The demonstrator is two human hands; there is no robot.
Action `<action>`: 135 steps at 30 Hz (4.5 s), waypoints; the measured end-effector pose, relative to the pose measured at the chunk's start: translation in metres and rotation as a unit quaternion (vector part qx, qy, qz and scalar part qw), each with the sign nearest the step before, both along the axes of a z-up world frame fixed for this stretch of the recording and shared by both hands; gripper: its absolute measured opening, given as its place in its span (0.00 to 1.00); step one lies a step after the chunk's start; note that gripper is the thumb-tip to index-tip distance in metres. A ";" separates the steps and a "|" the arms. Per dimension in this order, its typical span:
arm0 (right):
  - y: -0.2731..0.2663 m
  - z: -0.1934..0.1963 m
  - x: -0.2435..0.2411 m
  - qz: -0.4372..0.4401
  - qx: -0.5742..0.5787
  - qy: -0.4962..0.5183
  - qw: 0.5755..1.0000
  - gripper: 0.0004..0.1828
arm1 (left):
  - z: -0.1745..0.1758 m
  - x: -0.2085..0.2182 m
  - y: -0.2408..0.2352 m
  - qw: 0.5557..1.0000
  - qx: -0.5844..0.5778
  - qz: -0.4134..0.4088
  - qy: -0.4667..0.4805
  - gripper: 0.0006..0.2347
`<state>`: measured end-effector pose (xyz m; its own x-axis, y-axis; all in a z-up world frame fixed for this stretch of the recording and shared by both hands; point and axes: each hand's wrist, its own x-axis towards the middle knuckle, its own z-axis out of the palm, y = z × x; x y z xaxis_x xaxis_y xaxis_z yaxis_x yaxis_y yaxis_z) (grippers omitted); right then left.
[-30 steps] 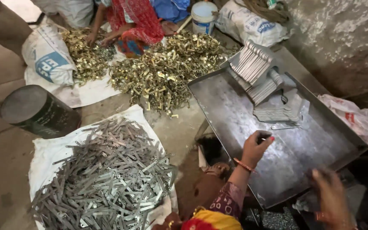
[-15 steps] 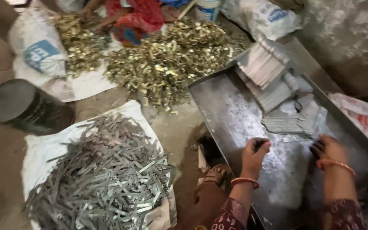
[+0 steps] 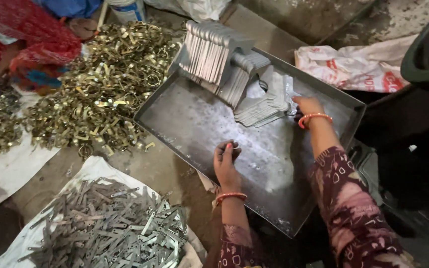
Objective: Operating a mechanical press machine to stamp or shape metal brackets.
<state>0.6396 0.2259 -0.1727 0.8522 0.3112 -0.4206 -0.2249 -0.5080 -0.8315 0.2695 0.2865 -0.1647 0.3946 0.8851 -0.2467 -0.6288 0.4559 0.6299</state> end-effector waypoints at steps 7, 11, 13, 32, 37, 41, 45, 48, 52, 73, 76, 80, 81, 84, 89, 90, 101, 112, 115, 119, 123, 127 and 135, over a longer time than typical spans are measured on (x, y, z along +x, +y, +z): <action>0.020 0.040 -0.025 -0.065 0.082 0.102 0.989 0.24 | 0.009 0.007 -0.004 1.000 -0.011 -0.001 -0.018 0.06; 0.041 0.036 -0.042 -0.126 0.257 0.212 0.934 0.31 | 0.016 0.009 -0.008 1.000 0.011 -0.009 -0.007 0.06; 0.059 0.045 -0.058 -0.142 0.304 0.221 0.916 0.34 | 0.017 0.009 -0.007 1.000 0.016 -0.008 -0.003 0.06; 0.004 0.060 -0.135 -0.055 0.181 0.032 0.981 0.18 | 0.001 -0.002 0.003 0.996 0.060 -0.057 0.034 0.09; -0.119 0.103 -0.175 -0.082 0.267 0.025 0.960 0.22 | 0.025 -0.003 -0.013 0.963 0.194 -0.173 0.066 0.13; -0.199 0.148 -0.194 -0.113 0.280 0.002 0.953 0.23 | 0.040 0.017 -0.060 0.891 0.330 -0.296 0.099 0.18; -0.261 0.134 -0.190 -0.160 0.290 0.006 0.943 0.21 | 0.069 0.035 -0.111 0.800 0.460 -0.375 0.092 0.22; -0.307 0.071 -0.163 -0.176 0.303 0.011 0.937 0.20 | 0.095 0.044 -0.133 0.740 0.538 -0.392 0.097 0.24; -0.323 0.061 -0.155 -0.182 0.302 0.030 0.935 0.20 | 0.110 0.052 -0.153 0.673 0.612 -0.379 0.168 0.28; -0.323 0.104 -0.170 -0.056 0.039 -0.091 0.994 0.28 | 0.107 0.071 -0.185 0.576 0.703 -0.347 0.230 0.32; -0.329 0.112 -0.184 -0.034 -0.178 -0.277 0.944 0.37 | 0.104 0.071 -0.187 0.585 0.696 -0.357 0.216 0.29; -0.353 0.107 -0.211 0.000 -0.235 -0.359 0.903 0.38 | 0.100 0.071 -0.192 0.576 0.711 -0.350 0.201 0.29; -0.360 0.103 -0.218 0.019 -0.214 -0.355 0.910 0.36 | 0.098 0.071 -0.193 0.569 0.713 -0.358 0.199 0.29; -0.370 0.099 -0.232 0.056 -0.157 -0.380 0.910 0.36 | 0.111 0.067 -0.196 0.565 0.697 -0.393 0.204 0.29; -0.377 0.087 -0.225 0.063 -0.097 -0.406 0.907 0.37 | 0.108 0.068 -0.210 0.536 0.698 -0.402 0.253 0.32; -0.380 0.084 -0.225 0.066 -0.071 -0.415 0.904 0.37 | 0.100 0.068 -0.213 0.524 0.696 -0.407 0.275 0.33; -0.377 0.060 -0.219 0.040 0.010 -0.425 0.904 0.28 | 0.076 0.070 -0.211 0.540 0.686 -0.381 0.304 0.28; -0.417 0.099 -0.257 0.072 0.000 -0.395 0.916 0.24 | 0.102 0.048 -0.227 0.570 0.735 -0.260 0.259 0.25; -0.435 0.100 -0.271 0.088 -0.012 -0.362 0.928 0.22 | 0.109 0.036 -0.230 0.530 0.778 -0.208 0.266 0.23; -0.462 0.074 -0.278 0.078 0.046 -0.334 0.938 0.18 | 0.128 0.021 -0.243 0.496 0.796 -0.202 0.282 0.23; -0.485 0.065 -0.275 0.000 0.215 -0.088 0.973 0.17 | 0.118 -0.002 -0.270 0.478 0.788 -0.280 0.267 0.24; -0.505 0.065 -0.263 -0.089 0.308 0.056 0.946 0.18 | 0.098 -0.012 -0.314 0.483 0.810 -0.286 0.170 0.27; -0.544 0.020 -0.236 -0.102 0.292 -0.048 0.950 0.15 | 0.096 -0.004 -0.373 0.546 0.775 -0.310 0.068 0.20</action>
<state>0.4038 -0.3183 -0.1528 0.9456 0.2916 -0.1441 -0.1775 0.0916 -0.9798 0.2657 -0.0862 -0.0682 0.8083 -0.2215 0.5455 -0.5560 -0.5922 0.5833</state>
